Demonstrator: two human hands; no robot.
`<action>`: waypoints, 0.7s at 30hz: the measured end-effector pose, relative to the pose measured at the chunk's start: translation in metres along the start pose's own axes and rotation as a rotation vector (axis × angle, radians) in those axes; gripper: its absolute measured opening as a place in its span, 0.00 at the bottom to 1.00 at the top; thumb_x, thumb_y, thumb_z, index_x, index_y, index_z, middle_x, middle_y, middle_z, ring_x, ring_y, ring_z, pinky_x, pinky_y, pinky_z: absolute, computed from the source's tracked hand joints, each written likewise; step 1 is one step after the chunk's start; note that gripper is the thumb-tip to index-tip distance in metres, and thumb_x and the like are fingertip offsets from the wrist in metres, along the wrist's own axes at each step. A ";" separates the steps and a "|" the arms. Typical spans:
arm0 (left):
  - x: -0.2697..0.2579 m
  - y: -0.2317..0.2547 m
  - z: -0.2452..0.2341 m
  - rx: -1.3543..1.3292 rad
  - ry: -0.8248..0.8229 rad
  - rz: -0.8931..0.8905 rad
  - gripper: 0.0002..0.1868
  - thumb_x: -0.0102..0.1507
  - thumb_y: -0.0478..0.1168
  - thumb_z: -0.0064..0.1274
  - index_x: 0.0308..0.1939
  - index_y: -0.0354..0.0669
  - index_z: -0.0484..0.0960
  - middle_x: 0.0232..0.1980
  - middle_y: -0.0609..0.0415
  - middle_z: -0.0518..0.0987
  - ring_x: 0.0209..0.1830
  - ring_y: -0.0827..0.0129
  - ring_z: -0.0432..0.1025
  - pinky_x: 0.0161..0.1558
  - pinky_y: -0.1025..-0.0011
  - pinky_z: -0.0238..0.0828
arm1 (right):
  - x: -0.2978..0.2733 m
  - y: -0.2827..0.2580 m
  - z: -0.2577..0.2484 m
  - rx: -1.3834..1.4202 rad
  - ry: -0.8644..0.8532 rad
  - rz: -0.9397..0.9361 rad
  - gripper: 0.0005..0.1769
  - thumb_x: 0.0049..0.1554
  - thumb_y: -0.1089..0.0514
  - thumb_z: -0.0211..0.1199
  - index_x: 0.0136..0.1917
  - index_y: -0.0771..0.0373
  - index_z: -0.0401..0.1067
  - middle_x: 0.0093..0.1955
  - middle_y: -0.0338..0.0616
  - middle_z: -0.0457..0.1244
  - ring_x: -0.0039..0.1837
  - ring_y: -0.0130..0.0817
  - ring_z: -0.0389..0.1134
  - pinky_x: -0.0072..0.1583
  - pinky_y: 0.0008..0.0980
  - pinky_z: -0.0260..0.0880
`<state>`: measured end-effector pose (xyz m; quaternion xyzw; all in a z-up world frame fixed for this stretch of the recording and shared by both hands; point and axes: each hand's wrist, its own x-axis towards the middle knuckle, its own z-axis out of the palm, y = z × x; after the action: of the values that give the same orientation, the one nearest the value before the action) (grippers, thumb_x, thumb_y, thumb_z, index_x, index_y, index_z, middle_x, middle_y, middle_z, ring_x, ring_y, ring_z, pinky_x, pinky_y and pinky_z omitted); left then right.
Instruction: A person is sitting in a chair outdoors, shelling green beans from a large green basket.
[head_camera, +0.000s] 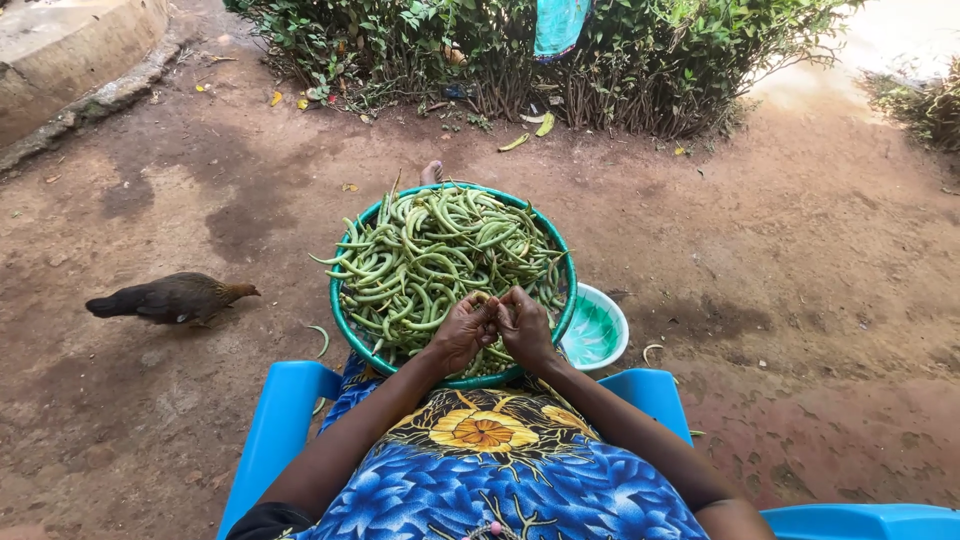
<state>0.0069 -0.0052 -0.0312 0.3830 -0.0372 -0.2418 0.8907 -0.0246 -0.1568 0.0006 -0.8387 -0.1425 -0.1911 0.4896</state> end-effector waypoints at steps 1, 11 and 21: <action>-0.001 0.001 0.001 0.000 -0.001 0.001 0.12 0.68 0.45 0.64 0.41 0.48 0.75 0.29 0.54 0.81 0.23 0.75 0.74 0.23 0.84 0.62 | -0.001 -0.002 0.000 -0.001 0.001 -0.001 0.03 0.66 0.63 0.58 0.48 0.61 0.70 0.26 0.52 0.58 0.28 0.46 0.63 0.31 0.36 0.58; -0.006 0.005 0.006 0.085 0.006 0.034 0.09 0.70 0.43 0.62 0.44 0.48 0.77 0.31 0.52 0.83 0.24 0.75 0.74 0.23 0.84 0.62 | 0.000 0.003 -0.004 0.114 0.029 0.148 0.06 0.63 0.58 0.67 0.44 0.60 0.77 0.30 0.56 0.64 0.32 0.40 0.70 0.34 0.33 0.64; 0.004 -0.002 -0.002 0.158 0.007 0.107 0.07 0.72 0.44 0.57 0.46 0.47 0.77 0.32 0.52 0.83 0.20 0.78 0.69 0.19 0.86 0.57 | 0.004 -0.016 -0.003 0.103 0.065 0.235 0.10 0.59 0.54 0.72 0.39 0.60 0.79 0.24 0.50 0.61 0.31 0.26 0.59 0.35 0.30 0.57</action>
<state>0.0103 -0.0069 -0.0348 0.4502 -0.0736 -0.1891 0.8695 -0.0287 -0.1516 0.0163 -0.8168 -0.0370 -0.1520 0.5553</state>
